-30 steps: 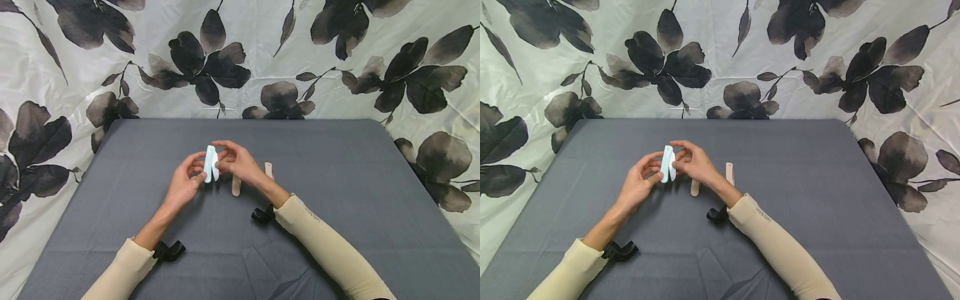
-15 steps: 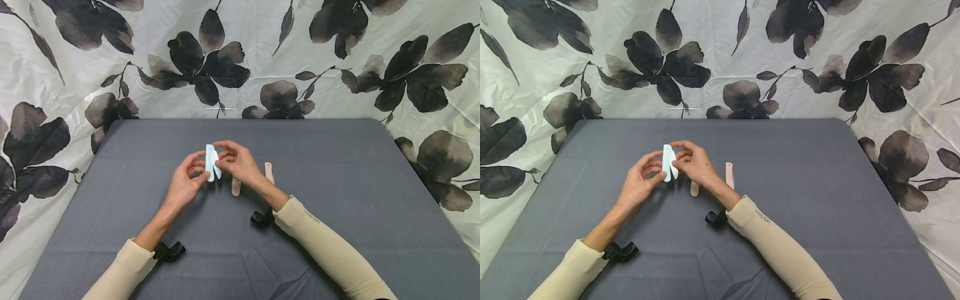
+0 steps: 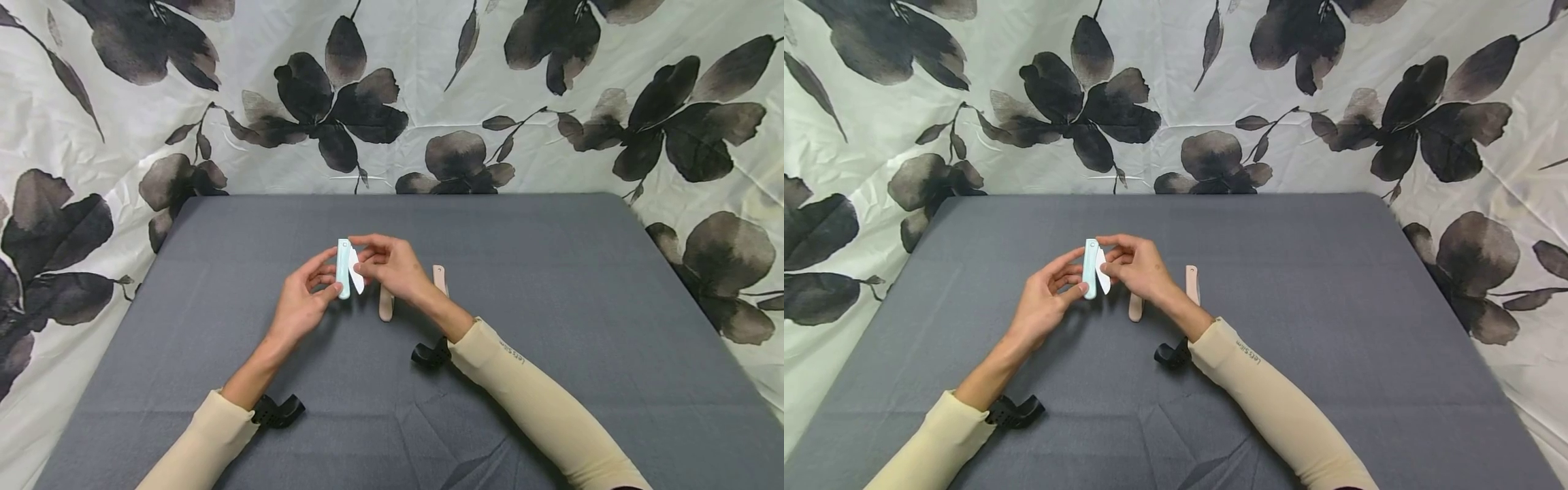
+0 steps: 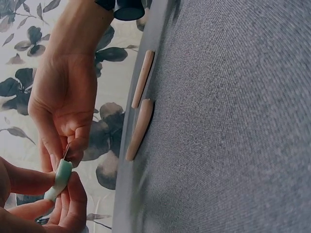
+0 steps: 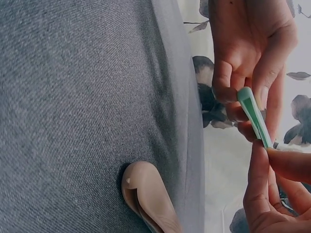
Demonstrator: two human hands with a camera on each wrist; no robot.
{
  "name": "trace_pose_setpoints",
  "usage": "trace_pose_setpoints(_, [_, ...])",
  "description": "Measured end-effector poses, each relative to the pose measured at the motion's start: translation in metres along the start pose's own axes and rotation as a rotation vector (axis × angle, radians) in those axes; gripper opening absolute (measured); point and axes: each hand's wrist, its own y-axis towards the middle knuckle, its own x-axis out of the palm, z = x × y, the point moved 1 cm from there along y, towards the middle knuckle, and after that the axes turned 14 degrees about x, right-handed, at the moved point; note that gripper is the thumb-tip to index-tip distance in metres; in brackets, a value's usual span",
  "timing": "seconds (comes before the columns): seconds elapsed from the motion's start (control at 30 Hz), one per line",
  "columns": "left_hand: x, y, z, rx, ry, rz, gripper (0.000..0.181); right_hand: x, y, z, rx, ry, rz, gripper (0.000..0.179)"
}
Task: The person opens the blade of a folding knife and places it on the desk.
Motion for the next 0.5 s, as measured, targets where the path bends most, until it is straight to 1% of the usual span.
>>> trace_pose_setpoints(0.17, [-0.001, -0.0012, -0.0001, -0.009, -0.006, -0.003, 0.062, -0.0024, 0.0009, 0.0003, -0.001, -0.047, 0.003, 0.045])
trace_pose_setpoints(0.5, [-0.0035, -0.0033, -0.0031, -0.023, 0.025, -0.052, 0.062, -0.008, 0.0002, 0.0016, 0.028, -0.089, -0.001, 0.041])
